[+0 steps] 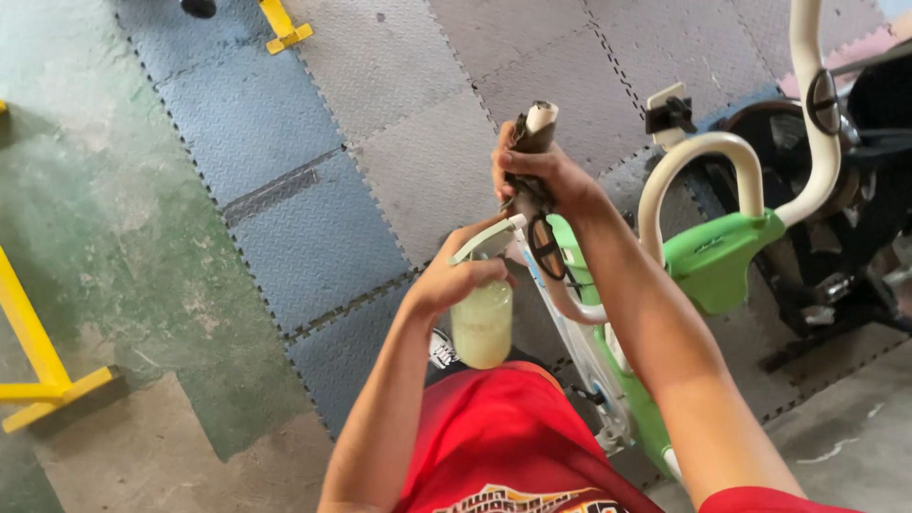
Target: Cleaning and wiping down various gym machines using a spray bottle and cloth.
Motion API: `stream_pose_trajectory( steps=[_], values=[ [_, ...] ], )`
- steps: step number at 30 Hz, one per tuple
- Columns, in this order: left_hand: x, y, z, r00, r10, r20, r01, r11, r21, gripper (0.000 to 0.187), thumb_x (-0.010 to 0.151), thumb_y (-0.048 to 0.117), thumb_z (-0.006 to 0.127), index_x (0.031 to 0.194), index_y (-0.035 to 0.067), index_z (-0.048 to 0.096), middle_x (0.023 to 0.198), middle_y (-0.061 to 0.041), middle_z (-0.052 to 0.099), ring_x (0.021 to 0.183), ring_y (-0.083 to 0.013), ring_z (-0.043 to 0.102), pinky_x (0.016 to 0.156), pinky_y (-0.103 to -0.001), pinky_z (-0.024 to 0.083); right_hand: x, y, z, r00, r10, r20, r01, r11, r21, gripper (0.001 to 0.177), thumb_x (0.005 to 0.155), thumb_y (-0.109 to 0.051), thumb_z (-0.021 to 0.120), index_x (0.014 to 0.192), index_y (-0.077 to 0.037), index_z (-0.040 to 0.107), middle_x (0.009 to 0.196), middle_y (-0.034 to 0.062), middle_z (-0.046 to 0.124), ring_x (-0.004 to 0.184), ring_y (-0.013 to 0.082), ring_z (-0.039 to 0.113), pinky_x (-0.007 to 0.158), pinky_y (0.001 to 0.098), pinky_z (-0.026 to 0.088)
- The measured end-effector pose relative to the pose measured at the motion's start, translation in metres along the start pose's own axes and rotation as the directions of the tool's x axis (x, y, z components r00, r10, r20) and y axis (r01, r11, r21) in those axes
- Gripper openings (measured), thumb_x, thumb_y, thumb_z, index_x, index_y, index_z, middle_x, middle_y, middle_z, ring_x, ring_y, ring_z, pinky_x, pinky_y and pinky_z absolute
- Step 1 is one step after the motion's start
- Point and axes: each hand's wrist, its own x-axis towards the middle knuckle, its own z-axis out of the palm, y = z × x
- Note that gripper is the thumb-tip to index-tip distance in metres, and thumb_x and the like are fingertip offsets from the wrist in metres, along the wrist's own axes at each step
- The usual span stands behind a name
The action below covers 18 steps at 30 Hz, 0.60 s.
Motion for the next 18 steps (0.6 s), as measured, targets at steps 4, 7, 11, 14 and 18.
stream_pose_trajectory(
  steps=[4,7,11,14,18],
  values=[
    [0.009,0.005,-0.016,0.999,-0.042,0.018,0.04,0.993,0.107,0.075,0.069,0.003,0.061,0.144,0.006,0.059,0.1,-0.008,0.071,0.081,-0.0185,0.07,0.078,-0.033,0.059,0.005,-0.024,0.023,0.889,-0.09,-0.449,-0.021,0.972,-0.235,0.028,0.089,-0.021,0.08,0.098,-0.01,0.056,0.079,0.0025,0.061,0.068,0.0176,0.067,0.055,0.0366,0.056],
    [0.015,0.016,-0.018,0.996,0.087,-0.036,-0.074,0.959,0.273,0.058,0.074,0.002,0.063,0.132,0.0,0.068,0.106,-0.006,0.071,0.098,-0.0155,0.068,0.086,-0.032,0.057,0.007,-0.031,0.015,0.787,-0.184,-0.589,0.03,0.965,-0.262,0.022,0.092,-0.021,0.08,0.095,-0.005,0.065,0.082,0.0061,0.067,0.069,0.018,0.069,0.057,0.0349,0.056],
    [0.03,0.019,-0.031,0.976,0.189,-0.112,-0.152,0.948,0.28,0.052,0.077,0.001,0.065,0.129,0.003,0.066,0.118,-0.001,0.073,0.11,-0.0121,0.067,0.096,-0.029,0.054,0.01,-0.049,0.001,0.84,-0.214,-0.498,0.074,0.956,-0.285,0.026,0.094,-0.023,0.082,0.095,-0.005,0.063,0.085,0.0046,0.065,0.073,0.0175,0.068,0.063,0.0337,0.057],
    [0.041,0.014,-0.048,0.922,0.338,-0.19,-0.289,0.926,0.244,0.046,0.08,-0.003,0.061,0.125,0.001,0.068,0.118,-0.004,0.073,0.116,-0.0137,0.065,0.1,-0.029,0.051,0.018,-0.068,-0.014,0.844,-0.238,-0.48,0.068,0.936,-0.344,0.028,0.097,-0.032,0.075,0.095,-0.007,0.063,0.083,0.0089,0.071,0.072,0.0187,0.071,0.065,0.0344,0.062],
    [0.049,0.027,-0.065,0.899,0.35,-0.262,-0.266,0.914,0.306,0.041,0.085,0.001,0.065,0.126,0.003,0.068,0.115,-0.003,0.069,0.101,-0.0119,0.061,0.092,-0.03,0.051,0.044,-0.111,-0.024,0.91,-0.245,-0.334,0.134,0.937,-0.322,0.03,0.1,-0.039,0.071,0.101,-0.01,0.06,0.088,0.009,0.07,0.077,0.0201,0.071,0.07,0.0378,0.064]
  ],
)
